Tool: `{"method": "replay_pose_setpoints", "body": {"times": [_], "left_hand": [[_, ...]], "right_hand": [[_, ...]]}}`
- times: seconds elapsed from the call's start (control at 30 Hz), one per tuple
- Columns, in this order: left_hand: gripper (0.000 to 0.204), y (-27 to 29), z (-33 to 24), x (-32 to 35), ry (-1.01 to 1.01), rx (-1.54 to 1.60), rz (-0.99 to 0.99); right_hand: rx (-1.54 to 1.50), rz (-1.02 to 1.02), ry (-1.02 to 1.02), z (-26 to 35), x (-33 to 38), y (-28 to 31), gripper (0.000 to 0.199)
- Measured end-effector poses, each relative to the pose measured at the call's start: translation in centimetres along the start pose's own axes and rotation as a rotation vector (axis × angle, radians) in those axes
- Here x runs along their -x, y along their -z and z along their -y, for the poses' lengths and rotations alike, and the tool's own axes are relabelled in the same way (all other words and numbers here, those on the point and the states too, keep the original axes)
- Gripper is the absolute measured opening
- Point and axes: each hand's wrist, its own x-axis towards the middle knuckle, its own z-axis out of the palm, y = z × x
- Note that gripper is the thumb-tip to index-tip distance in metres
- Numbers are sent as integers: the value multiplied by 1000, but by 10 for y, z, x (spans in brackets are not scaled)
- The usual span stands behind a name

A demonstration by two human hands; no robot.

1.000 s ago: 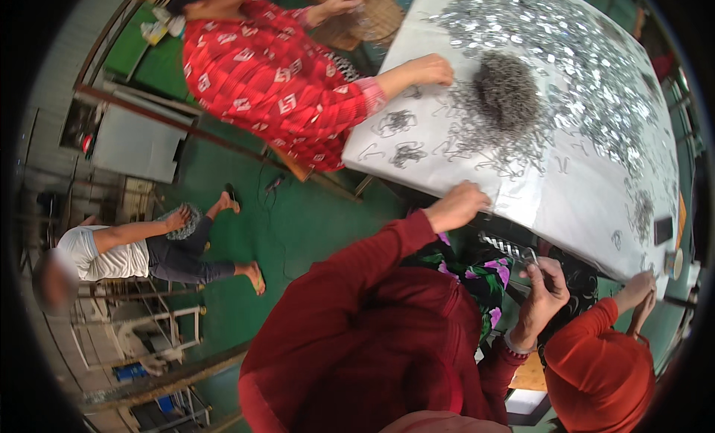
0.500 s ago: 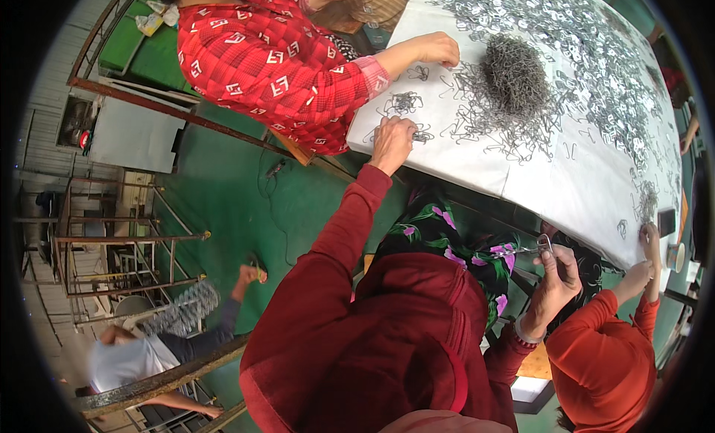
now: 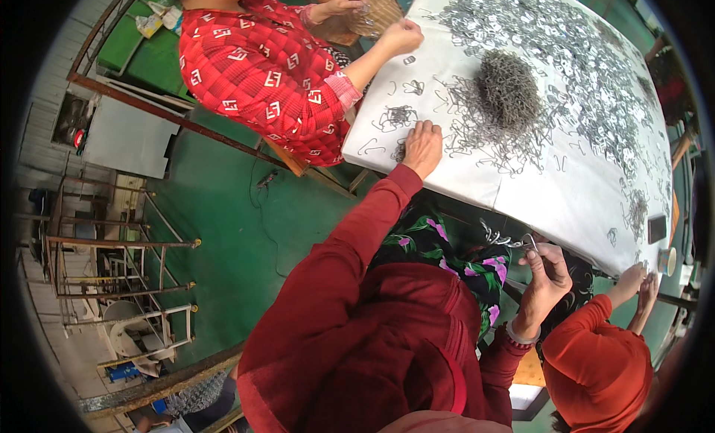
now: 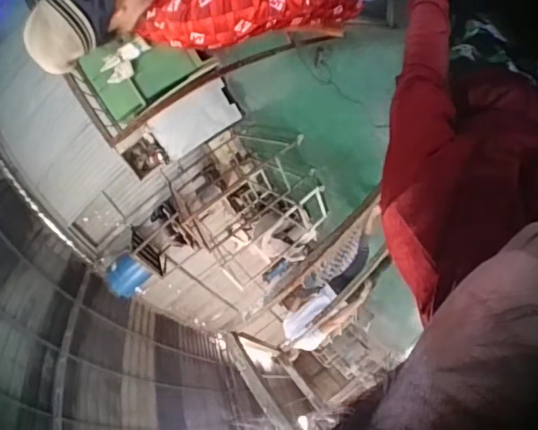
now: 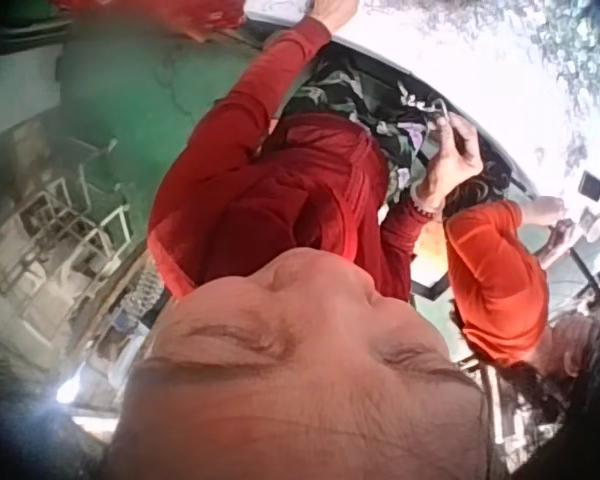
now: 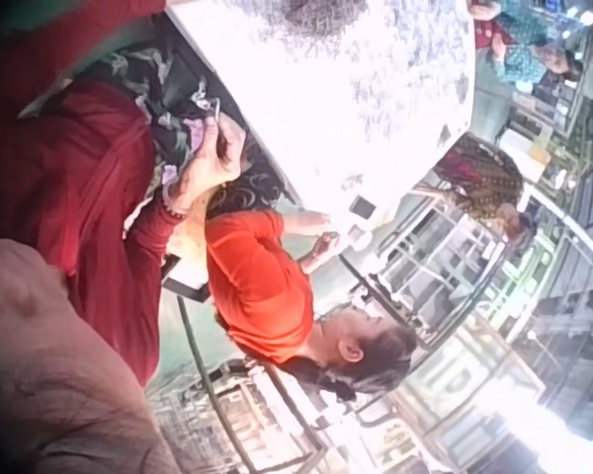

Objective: The person walks to a table and joins others in sorting small metal parts by hand. They pick up individual pieces from a large pile, separate them, and place them into smaller piles on the table.

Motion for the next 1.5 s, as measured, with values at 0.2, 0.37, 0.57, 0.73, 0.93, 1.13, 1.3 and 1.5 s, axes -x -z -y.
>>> {"method": "replay_pose_setpoints", "body": {"times": [0.2, 0.37, 0.57, 0.73, 0.93, 1.13, 1.3, 1.5], "left_hand": [[15, 28, -53, 5, 27, 576, -139], [9, 81, -131, 25, -86, 991, 3], [10, 115, -156, 44, -313, 1204, 57], [11, 106, -161, 55, -345, 1148, 69], [11, 101, -163, 56, -325, 1088, 52], [10, 89, -172, 51, -365, 1166, 140], [15, 83, -161, 50, -457, 1170, 91], [13, 87, -165, 50, -459, 1168, 157]], "right_hand": [[-2, 34, -23, -10, 1, -9, 13], [16, -6, -75, -26, 6, -2, 11], [42, -113, -132, -28, 5, -8, 10], [-11, -195, -88, -30, 0, -3, 10], [-19, -205, -89, -34, -1, -1, 10], [107, -120, 28, -30, 3, 4, 11], [223, 33, 12, -16, -25, 38, 16], [304, 24, -106, -47, -121, 65, 27]]}}
